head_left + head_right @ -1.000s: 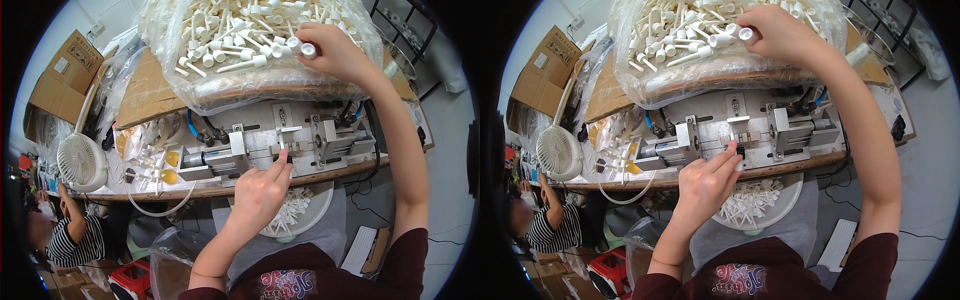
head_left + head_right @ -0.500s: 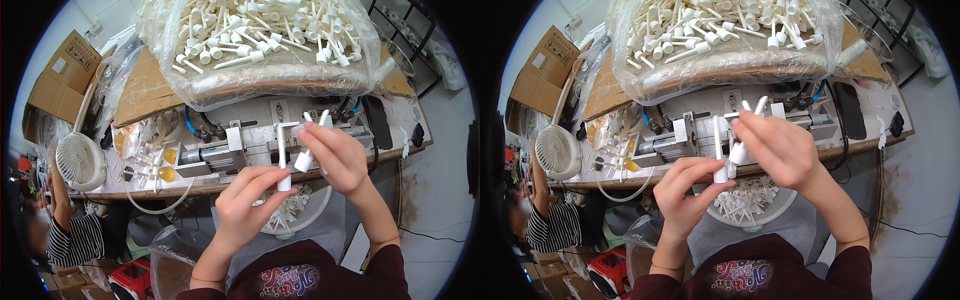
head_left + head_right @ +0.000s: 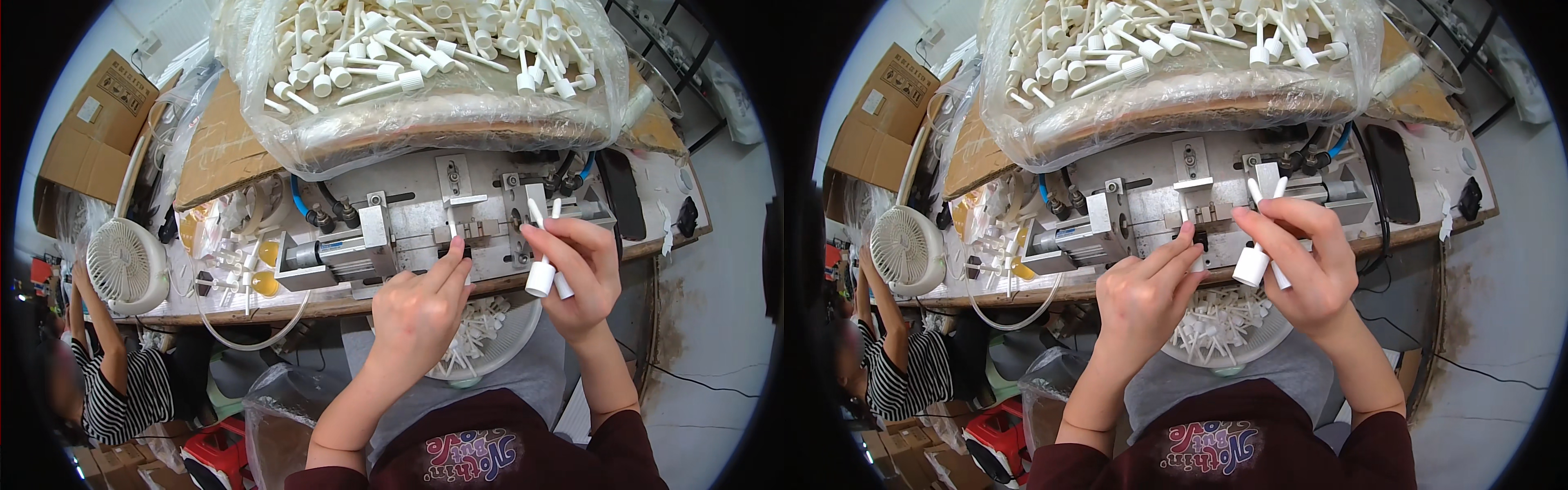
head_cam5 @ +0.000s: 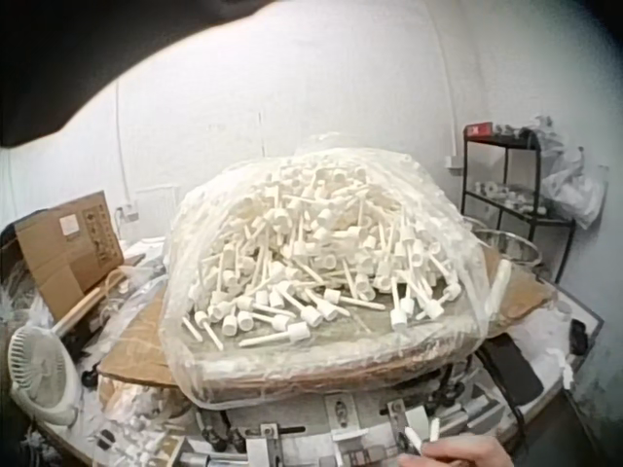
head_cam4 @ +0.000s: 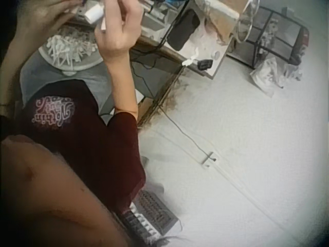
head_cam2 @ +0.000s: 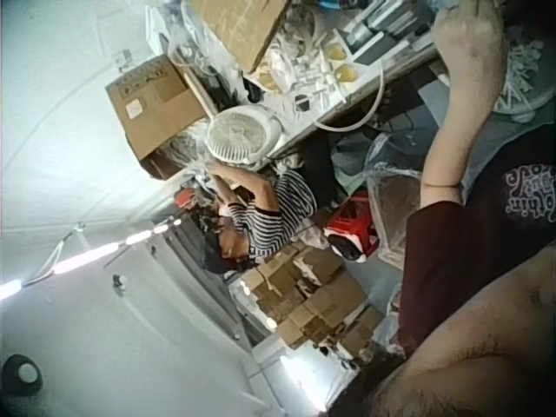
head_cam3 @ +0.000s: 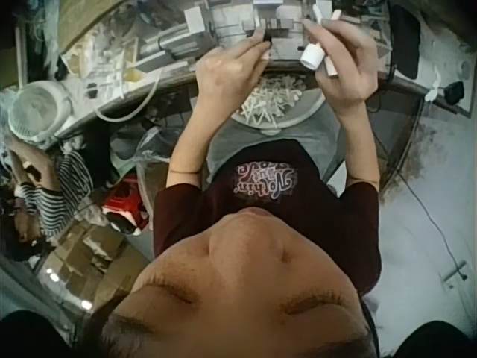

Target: Assembling small plastic sprayer heads using a pneumatic assembly machine.

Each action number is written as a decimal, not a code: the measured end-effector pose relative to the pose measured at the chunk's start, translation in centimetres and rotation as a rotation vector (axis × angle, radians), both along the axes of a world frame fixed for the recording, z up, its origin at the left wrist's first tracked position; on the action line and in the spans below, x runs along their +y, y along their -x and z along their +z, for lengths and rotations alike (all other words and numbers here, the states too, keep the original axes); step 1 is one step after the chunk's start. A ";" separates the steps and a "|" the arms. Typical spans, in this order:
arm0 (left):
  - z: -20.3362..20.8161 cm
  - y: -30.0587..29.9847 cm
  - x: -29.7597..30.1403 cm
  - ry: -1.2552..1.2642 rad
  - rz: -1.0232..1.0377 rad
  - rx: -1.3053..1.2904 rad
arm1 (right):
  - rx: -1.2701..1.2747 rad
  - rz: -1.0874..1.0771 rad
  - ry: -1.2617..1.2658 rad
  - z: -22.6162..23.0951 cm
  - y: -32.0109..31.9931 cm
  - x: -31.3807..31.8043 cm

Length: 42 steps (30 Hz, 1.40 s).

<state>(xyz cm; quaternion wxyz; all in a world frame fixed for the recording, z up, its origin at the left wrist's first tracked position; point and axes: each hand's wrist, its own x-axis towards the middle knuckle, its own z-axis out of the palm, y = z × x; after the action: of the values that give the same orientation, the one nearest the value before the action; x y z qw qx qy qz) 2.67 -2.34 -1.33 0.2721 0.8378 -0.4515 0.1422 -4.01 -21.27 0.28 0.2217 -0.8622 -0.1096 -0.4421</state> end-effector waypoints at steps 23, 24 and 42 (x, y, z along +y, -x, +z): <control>-0.8 0.4 0.0 -0.003 0.063 -0.063 | 0.027 0.014 -0.063 -0.8 0.3 1.4; -0.5 0.1 -0.1 -0.004 0.048 -0.065 | 0.042 0.005 -0.095 -0.5 0.6 1.6; 6.9 -6.5 -0.3 0.504 0.088 0.005 | 0.261 0.131 -0.033 -0.8 1.7 1.8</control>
<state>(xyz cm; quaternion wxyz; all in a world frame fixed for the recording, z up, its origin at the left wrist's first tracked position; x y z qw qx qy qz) 9.18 -2.62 5.56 0.4669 0.7627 -0.3644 0.2597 -5.70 -19.49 -0.47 0.2766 -0.8996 -0.1285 -0.3126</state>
